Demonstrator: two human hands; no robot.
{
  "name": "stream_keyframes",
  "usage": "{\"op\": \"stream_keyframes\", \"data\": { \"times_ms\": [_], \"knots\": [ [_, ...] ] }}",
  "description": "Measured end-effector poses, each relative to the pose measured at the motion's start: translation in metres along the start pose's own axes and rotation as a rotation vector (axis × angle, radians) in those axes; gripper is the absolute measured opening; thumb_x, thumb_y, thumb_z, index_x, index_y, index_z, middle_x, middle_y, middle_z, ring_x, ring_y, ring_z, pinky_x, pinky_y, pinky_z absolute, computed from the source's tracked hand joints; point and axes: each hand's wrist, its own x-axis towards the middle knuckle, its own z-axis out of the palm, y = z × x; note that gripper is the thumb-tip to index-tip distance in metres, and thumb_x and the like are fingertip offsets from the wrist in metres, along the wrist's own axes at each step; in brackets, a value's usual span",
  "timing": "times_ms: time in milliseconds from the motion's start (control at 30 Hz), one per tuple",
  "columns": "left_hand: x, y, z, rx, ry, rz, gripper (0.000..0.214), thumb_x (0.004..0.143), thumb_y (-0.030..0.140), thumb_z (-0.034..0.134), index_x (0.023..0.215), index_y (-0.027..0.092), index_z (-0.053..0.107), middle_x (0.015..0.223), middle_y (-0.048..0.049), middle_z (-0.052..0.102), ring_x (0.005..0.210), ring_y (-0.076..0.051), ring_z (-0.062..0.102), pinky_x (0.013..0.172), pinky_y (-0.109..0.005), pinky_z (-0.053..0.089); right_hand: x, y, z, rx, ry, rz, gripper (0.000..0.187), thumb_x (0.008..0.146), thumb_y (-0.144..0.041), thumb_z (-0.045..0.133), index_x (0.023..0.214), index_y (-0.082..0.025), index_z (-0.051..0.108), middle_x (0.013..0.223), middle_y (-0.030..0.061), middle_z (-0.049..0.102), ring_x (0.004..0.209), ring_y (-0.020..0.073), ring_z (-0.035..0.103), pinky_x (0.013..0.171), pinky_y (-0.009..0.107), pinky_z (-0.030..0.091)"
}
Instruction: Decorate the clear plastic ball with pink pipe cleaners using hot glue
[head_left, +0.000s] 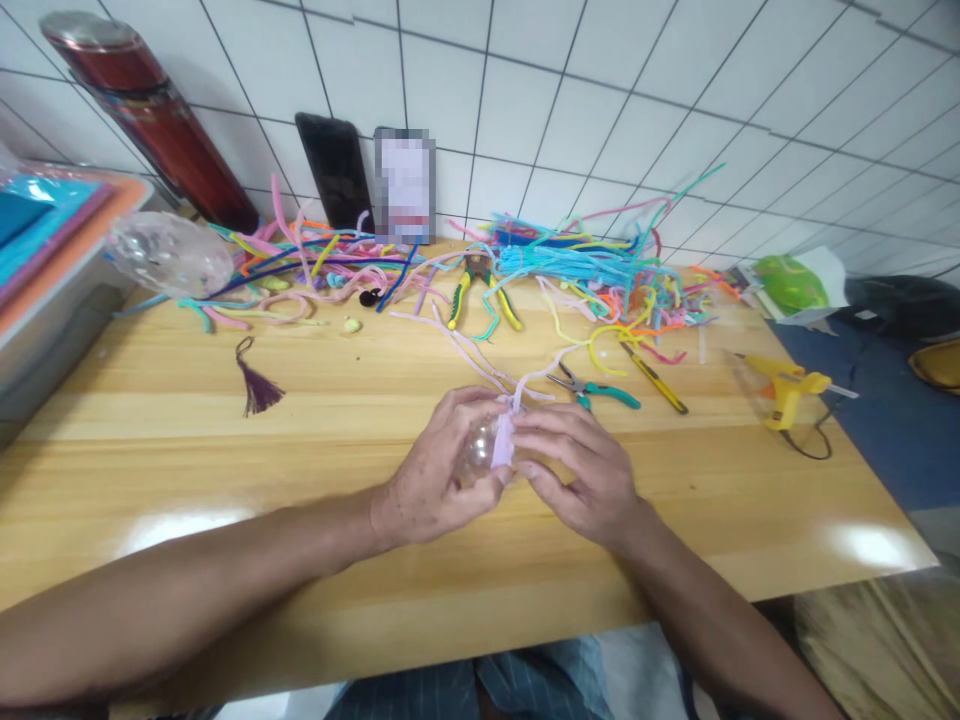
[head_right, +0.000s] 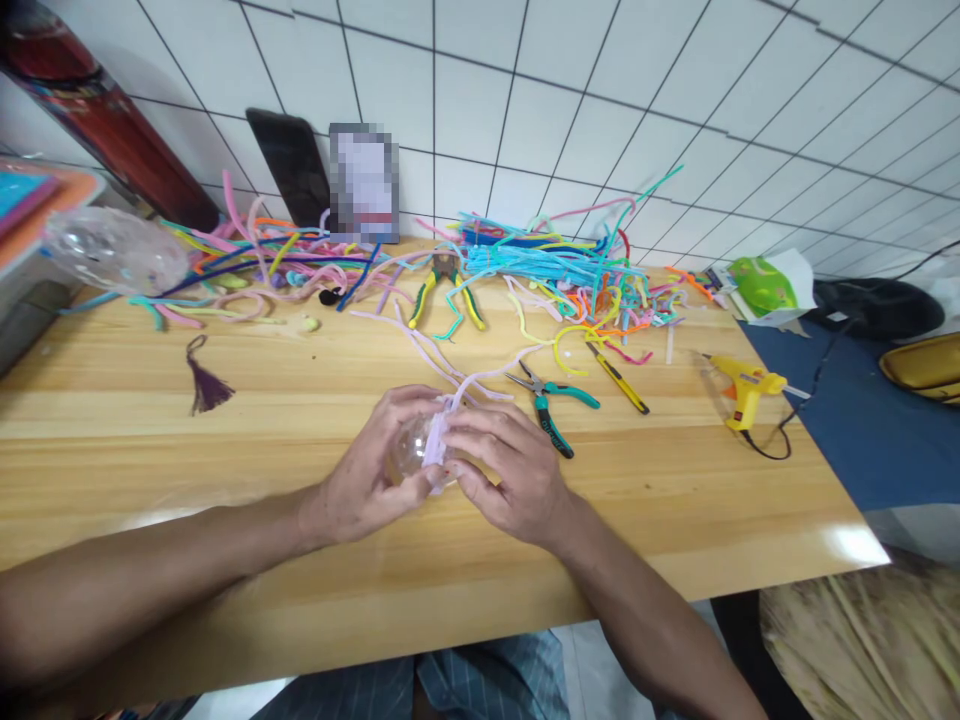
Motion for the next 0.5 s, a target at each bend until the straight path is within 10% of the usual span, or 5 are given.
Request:
{"op": "stream_keyframes", "data": {
  "times_ms": [500],
  "knots": [
    [-0.0016,-0.0026,-0.0047,-0.007,-0.038,-0.003,0.062,0.098,0.022,0.069,0.153,0.028,0.043,0.145,-0.0141,0.053,0.139,-0.031,0.051,0.118,-0.052,0.047,-0.0018,0.0025,0.0102,-0.01,0.051,-0.073,0.04,0.094,-0.012,0.075,0.132,-0.025,0.072,0.126,0.0115,0.081,0.116,0.0261,0.076,0.103,0.047,0.061]
  ]
}}
